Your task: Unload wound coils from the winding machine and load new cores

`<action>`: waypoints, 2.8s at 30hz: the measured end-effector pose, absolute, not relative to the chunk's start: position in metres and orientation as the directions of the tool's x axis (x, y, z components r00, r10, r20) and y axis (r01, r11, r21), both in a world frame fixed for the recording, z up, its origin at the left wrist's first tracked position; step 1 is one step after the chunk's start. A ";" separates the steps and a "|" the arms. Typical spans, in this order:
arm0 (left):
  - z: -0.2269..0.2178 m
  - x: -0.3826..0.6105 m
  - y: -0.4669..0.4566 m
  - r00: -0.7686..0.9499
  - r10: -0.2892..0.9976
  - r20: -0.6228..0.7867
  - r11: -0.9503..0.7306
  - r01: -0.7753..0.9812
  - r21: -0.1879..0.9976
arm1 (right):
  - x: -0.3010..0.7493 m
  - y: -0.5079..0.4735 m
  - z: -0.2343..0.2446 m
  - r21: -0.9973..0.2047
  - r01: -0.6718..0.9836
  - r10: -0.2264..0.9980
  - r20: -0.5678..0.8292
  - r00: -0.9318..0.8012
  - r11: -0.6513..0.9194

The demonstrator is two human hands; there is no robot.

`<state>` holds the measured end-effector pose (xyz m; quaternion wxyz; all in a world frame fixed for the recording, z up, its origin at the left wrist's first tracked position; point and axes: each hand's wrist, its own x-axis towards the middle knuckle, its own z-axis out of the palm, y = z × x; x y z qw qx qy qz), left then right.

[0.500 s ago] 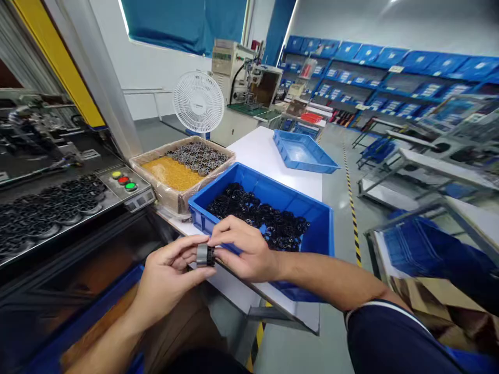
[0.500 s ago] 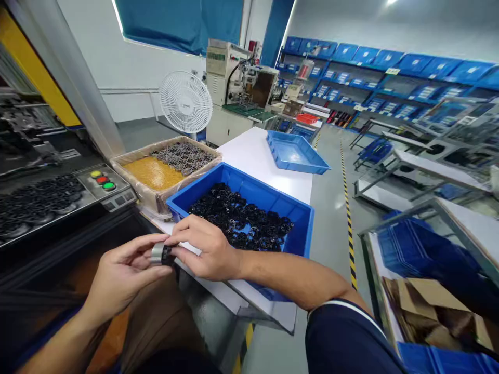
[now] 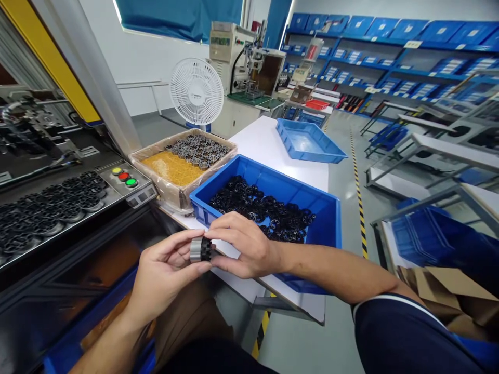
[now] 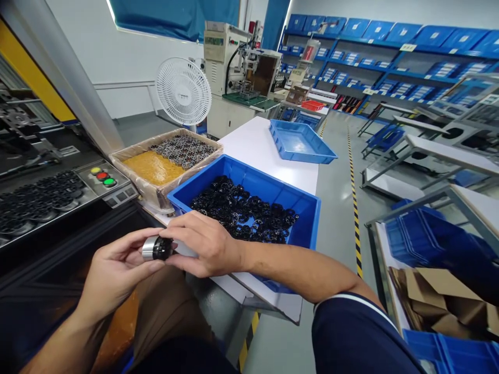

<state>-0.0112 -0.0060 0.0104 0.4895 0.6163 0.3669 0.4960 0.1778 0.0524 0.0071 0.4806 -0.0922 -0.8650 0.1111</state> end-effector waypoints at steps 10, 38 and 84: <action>0.013 -0.009 -0.005 0.196 0.954 0.227 -0.220 -0.057 0.974 | 0.178 0.055 0.006 -0.253 0.065 0.248 0.808 -0.534 0.965; -0.024 -0.055 0.007 0.136 0.991 -0.016 0.014 0.014 1.000 | 0.217 0.158 -0.075 -0.230 0.849 0.784 -0.326 -0.528 0.475; -0.005 -0.016 -0.020 0.141 0.921 0.363 -0.390 0.328 0.861 | 0.179 0.048 0.010 -0.347 0.002 0.293 0.788 -0.542 0.938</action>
